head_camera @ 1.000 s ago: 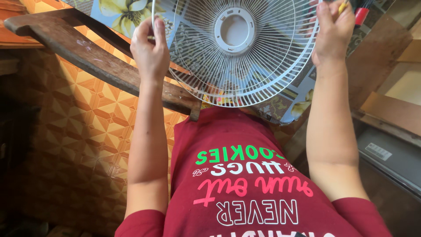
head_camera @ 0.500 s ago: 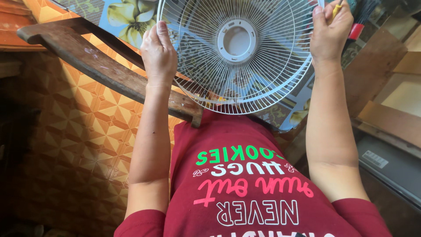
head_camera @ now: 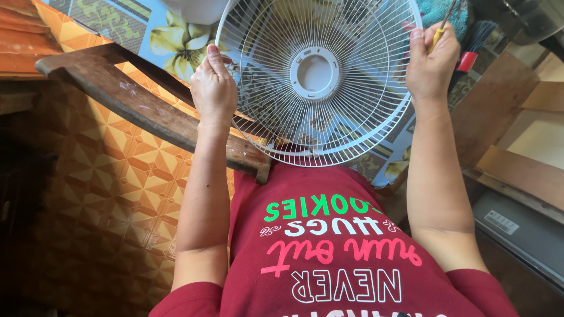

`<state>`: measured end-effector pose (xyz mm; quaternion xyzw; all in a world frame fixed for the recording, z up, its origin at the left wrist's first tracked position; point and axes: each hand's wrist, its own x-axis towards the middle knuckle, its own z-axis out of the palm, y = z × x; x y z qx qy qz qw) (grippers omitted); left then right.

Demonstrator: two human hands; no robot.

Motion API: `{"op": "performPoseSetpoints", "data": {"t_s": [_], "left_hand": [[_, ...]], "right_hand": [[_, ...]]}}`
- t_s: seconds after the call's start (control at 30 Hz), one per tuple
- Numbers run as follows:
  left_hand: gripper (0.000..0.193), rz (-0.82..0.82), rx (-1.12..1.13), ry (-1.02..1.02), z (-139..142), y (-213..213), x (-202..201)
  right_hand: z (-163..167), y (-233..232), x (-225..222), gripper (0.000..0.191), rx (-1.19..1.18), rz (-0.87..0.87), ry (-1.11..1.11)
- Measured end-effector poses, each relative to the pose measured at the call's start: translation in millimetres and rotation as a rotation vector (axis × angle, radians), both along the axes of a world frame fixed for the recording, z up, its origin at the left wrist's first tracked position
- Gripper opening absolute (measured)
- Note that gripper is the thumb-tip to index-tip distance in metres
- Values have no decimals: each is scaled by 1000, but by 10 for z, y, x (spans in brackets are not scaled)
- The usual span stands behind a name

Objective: The person removes the front grille ring from an electric fan, separates the grille from the fan, and works on the fan blades and guard on their lap. They use a screwdriver on the grille clips and reposition the guard while seated at the table.

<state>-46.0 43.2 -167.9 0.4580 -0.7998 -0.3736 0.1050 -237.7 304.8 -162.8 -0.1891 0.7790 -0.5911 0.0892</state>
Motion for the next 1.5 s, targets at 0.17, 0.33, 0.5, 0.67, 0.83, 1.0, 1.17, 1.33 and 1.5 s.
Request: {"op": "performPoseSetpoints", "data": {"t_s": [0.17, 0.33, 0.5, 0.67, 0.83, 1.0, 1.17, 1.33, 1.5], "left_hand": [[64, -18, -34, 25, -13, 9, 34], [62, -16, -78, 119, -48, 55, 96], [60, 12, -59, 91, -59, 77, 123], [60, 28, -77, 70, -73, 88, 122], [57, 8, -154, 57, -120, 75, 129], [33, -118, -212, 242, -158, 31, 244], [9, -193, -112, 216, -154, 15, 459], [19, -243, -65, 133, -146, 0, 622], [33, -222, 119, 145, -155, 58, 810]], "right_hand": [[16, 35, 5, 29, 32, -8, 2], [-18, 71, 24, 29, 59, -2, 47], [-61, 124, 46, 30, 97, -9, 88], [-84, 157, 38, 30, 75, -18, 24], [-98, 186, 21, 31, 53, 1, -5], [-109, 217, 19, 31, 77, 2, -1], [-145, 253, 11, 32, 85, 34, 35], [-181, 295, 28, 28, 122, 41, 49], [-179, 409, 134, 22, 169, 9, -11]]}}
